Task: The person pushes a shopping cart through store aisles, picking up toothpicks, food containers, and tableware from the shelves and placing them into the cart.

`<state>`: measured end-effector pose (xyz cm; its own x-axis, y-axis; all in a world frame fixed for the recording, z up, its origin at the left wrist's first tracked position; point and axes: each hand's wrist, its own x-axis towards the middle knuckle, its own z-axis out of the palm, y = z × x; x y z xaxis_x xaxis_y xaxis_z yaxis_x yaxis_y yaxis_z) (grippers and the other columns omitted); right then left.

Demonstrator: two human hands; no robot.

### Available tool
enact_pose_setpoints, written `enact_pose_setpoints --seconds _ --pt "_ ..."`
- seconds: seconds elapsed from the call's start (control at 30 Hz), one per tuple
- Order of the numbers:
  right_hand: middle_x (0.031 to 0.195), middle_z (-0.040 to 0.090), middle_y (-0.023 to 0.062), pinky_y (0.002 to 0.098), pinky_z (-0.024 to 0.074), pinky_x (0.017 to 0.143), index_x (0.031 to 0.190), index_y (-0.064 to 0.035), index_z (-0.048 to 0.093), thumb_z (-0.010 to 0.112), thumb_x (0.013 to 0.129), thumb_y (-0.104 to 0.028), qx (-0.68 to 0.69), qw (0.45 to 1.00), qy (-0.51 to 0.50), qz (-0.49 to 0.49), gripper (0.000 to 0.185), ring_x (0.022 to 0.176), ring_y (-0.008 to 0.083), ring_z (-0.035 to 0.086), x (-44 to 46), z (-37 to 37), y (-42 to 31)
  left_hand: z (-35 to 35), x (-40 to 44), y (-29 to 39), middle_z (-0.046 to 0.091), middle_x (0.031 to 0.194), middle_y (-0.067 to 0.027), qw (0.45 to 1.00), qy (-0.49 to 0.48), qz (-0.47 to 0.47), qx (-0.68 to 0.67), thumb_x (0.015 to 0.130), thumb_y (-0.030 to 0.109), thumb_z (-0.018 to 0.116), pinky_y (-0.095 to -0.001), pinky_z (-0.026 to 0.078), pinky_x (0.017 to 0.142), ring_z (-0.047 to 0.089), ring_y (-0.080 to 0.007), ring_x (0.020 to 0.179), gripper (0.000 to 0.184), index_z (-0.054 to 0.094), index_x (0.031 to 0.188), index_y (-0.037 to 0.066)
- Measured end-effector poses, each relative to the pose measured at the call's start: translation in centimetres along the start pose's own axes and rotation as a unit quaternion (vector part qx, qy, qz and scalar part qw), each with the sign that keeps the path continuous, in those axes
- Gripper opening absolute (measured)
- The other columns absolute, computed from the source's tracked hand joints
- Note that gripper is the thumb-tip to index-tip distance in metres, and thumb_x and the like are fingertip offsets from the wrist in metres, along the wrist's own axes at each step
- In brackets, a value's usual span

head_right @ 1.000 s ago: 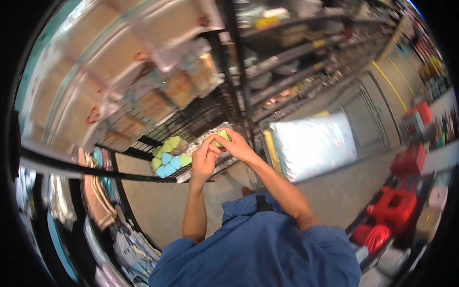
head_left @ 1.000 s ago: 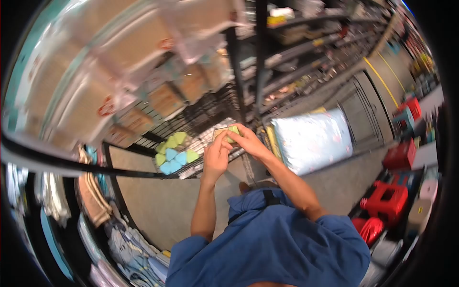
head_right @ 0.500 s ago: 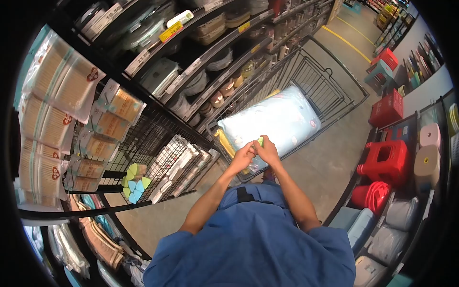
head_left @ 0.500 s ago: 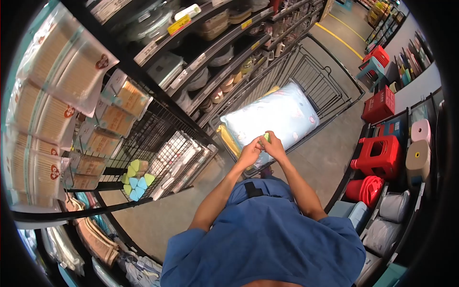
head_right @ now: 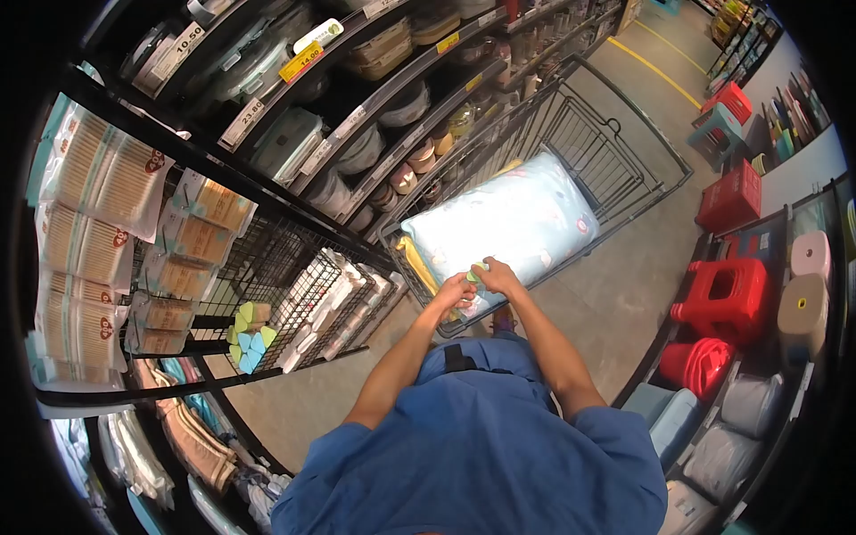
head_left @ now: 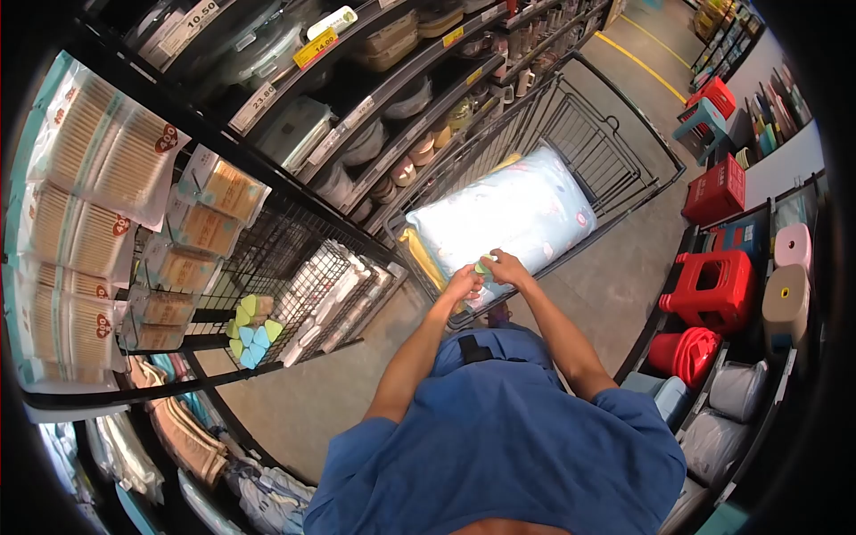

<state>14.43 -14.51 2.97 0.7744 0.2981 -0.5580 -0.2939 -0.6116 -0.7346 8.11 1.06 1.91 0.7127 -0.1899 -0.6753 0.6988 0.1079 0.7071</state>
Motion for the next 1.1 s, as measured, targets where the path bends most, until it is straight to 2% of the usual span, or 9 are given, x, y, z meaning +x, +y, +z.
enact_pose_setpoints --seconds 0.13,0.2,0.3,0.43,0.5,0.63,0.8,1.03,1.1 --pt "0.091 0.066 0.0229 0.0349 0.0529 0.060 0.127 0.0020 0.049 0.069 0.078 -0.037 -0.013 0.998 -0.018 -0.060 0.066 0.070 0.0252 0.066 1.1 0.7 1.9 0.3 -0.4 -0.1 0.056 0.093 0.0007 1.000 0.016 0.004 0.008 0.087 0.015 0.051 -0.0258 0.050 0.069 0.053 -0.0080 0.079 0.032 0.051 0.119 0.010" --pt "0.100 0.064 0.0280 0.0390 0.0528 0.071 0.127 0.0016 0.050 0.075 0.071 -0.032 -0.147 0.968 0.024 -0.204 0.070 0.084 0.0338 0.066 1.3 0.2 2.2 0.6 -0.1 0.2 0.056 0.093 0.0002 1.000 0.026 0.007 0.007 0.087 0.014 0.051 -0.0271 0.050 0.070 0.053 -0.0090 0.079 0.027 0.052 0.113 0.011" --pt "0.101 0.063 0.0289 0.0421 0.0507 0.080 0.119 0.0024 0.055 0.074 0.068 -0.032 -0.172 0.972 0.037 -0.156 0.064 0.094 0.0400 0.062 0.6 -1.9 1.7 1.9 1.6 1.2 0.055 0.093 -0.0009 1.000 -0.008 -0.014 -0.019 0.087 0.014 0.051 -0.0286 0.050 0.070 0.053 -0.0112 0.079 0.022 0.054 0.108 0.010" --pt "0.098 0.063 0.0280 0.0427 0.0509 0.081 0.110 0.0021 0.059 0.071 0.071 -0.035 -0.276 0.955 0.087 -0.061 0.056 0.094 0.0392 0.063 -0.9 -5.7 0.6 5.9 4.7 2.6 0.055 0.095 -0.0024 0.999 -0.050 -0.020 0.001 0.086 0.016 0.051 -0.0306 0.050 0.071 0.053 -0.0134 0.079 0.021 0.054 0.106 0.010" --pt "0.102 0.063 0.0272 0.0410 0.0511 0.085 0.110 0.0039 0.058 0.071 0.072 -0.036 -0.342 0.939 0.039 0.018 0.057 0.095 0.0357 0.063 -1.3 -7.3 0.0 7.8 5.7 2.8 0.055 0.095 -0.0038 0.997 -0.046 -0.039 0.038 0.086 0.019 0.052 -0.0318 0.051 0.071 0.053 -0.0145 0.080 0.023 0.054 0.106 0.010" --pt "0.103 0.062 0.0266 0.0424 0.0514 0.084 0.109 0.0044 0.059 0.068 0.074 -0.038 -0.357 0.933 0.027 0.023 0.055 0.096 0.0368 0.063 -1.0 -7.3 0.5 8.6 6.1 2.2 0.055 0.096 -0.0069 0.990 0.016 -0.043 0.136 0.085 0.023 0.055 -0.0345 0.053 0.067 0.056 -0.0158 0.082 0.035 0.048 0.115 0.005" --pt "0.106 0.061 0.0261 0.0472 0.0502 0.083 0.121 -0.0002 0.049 0.057 0.084 -0.043 -0.377 0.922 0.081 -0.008 0.057 0.098 0.0410 0.062 0.8 -5.0 3.3 4.1 3.6 0.2 0.060 0.105 -0.0099 0.992 0.048 -0.012 0.118 0.087 0.015 0.053 -0.0282 0.052 0.064 0.056 -0.0134 0.079 0.055 0.037 0.139 0.004" --pt "0.088 0.063 0.0283 0.0525 0.0482 0.078 0.114 0.0012 0.050 0.049 0.088 -0.044 -0.361 0.925 0.105 -0.054 0.052 0.085 0.0455 0.062 0.8 -5.8 4.6 -2.4 -6.2 -5.2 0.061 0.106 -0.0051 0.993 0.073 0.094 -0.009 0.092 0.018 0.048 -0.0254 0.049 0.070 0.056 -0.0103 0.082 0.040 0.048 0.130 0.005" --pt "0.098 0.061 0.0284 0.0504 0.0498 0.077 0.118 -0.0045 0.050 0.045 0.090 -0.044 -0.421 0.904 0.062 -0.028 0.048 0.093 0.0436 0.061 0.7 -6.1 3.9 -3.5 -9.5 -7.1 0.062 0.105 -0.0052 0.988 0.124 0.081 -0.052 0.093 0.019 0.050 -0.0252 0.049 0.072 0.056 -0.0101 0.083 0.039 0.048 0.129 0.005"
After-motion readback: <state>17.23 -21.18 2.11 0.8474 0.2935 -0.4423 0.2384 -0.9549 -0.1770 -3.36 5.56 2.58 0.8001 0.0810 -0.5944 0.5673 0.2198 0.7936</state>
